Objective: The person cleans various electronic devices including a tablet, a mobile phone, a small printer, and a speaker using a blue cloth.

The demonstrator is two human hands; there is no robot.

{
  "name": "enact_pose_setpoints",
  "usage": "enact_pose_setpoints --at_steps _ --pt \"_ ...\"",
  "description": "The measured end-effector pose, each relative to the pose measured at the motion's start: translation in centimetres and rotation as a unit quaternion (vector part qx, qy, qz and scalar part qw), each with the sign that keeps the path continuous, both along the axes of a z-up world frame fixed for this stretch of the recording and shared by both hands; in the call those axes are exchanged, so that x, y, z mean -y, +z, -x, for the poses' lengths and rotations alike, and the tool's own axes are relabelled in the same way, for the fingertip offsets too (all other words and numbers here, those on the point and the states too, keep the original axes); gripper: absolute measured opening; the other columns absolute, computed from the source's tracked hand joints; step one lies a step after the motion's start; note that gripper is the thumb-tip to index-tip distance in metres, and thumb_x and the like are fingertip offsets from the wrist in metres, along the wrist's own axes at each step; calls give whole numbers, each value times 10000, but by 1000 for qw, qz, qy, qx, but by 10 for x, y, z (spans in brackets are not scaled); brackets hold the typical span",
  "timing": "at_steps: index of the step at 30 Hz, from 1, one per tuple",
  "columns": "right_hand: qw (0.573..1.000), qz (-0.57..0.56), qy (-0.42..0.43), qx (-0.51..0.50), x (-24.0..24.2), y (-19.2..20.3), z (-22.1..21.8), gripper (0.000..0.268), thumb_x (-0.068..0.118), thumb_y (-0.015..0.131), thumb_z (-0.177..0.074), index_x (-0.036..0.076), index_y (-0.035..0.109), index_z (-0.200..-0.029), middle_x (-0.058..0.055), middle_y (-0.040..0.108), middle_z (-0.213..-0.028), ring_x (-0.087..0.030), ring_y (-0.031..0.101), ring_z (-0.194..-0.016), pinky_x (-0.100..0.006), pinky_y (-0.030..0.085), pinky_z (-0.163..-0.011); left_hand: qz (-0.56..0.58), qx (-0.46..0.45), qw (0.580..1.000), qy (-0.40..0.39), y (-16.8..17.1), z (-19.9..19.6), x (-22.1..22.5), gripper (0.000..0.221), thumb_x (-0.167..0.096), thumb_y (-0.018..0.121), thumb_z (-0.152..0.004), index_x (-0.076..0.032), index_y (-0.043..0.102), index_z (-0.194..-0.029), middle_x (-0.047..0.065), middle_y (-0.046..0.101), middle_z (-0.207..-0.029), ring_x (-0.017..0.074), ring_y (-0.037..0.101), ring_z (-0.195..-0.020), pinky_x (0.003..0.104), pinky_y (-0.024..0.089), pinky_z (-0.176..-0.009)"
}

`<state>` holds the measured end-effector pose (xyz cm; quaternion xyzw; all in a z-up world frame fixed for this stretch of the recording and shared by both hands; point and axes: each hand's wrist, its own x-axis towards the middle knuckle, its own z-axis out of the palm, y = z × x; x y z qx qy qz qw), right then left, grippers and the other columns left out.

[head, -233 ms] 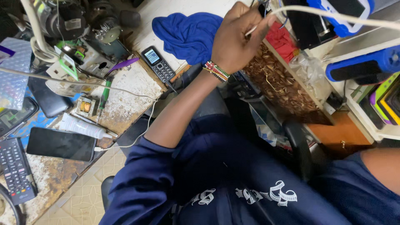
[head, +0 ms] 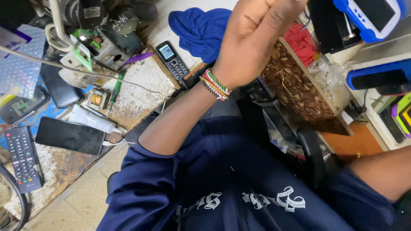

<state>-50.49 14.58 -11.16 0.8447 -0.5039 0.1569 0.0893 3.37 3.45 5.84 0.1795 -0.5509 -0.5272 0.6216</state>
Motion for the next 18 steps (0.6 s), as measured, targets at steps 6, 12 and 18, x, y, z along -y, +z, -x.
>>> enact_pose_setpoints --at_steps 6,12,18 --pt "957 -181 59 217 40 19 -226 97 76 693 -986 68 639 -1066 3 678 -1105 -69 529 -989 -277 455 -927 46 -105 989 -96 29 6 -39 173 -290 504 -1188 -228 646 -1264 43 533 -851 194 541 -769 348 495 -763" --pt "861 -322 130 371 61 114 -378 177 58 735 -943 33 635 -1087 -27 682 -1135 -76 578 -1088 -294 499 -1007 37 -170 985 16 82 -52 -58 164 -255 507 -1044 -124 491 -946 43 414 -749 164 384 -638 310 366 -637" --pt "682 -350 341 544 97 165 -389 296 336 505 -1104 49 572 -1134 78 438 -672 -29 364 -495 -177 379 -428 -9 13 974 227 54 -142 -71 363 -386 436 -1073 -64 603 -1057 40 515 -882 136 566 -803 234 414 -763"
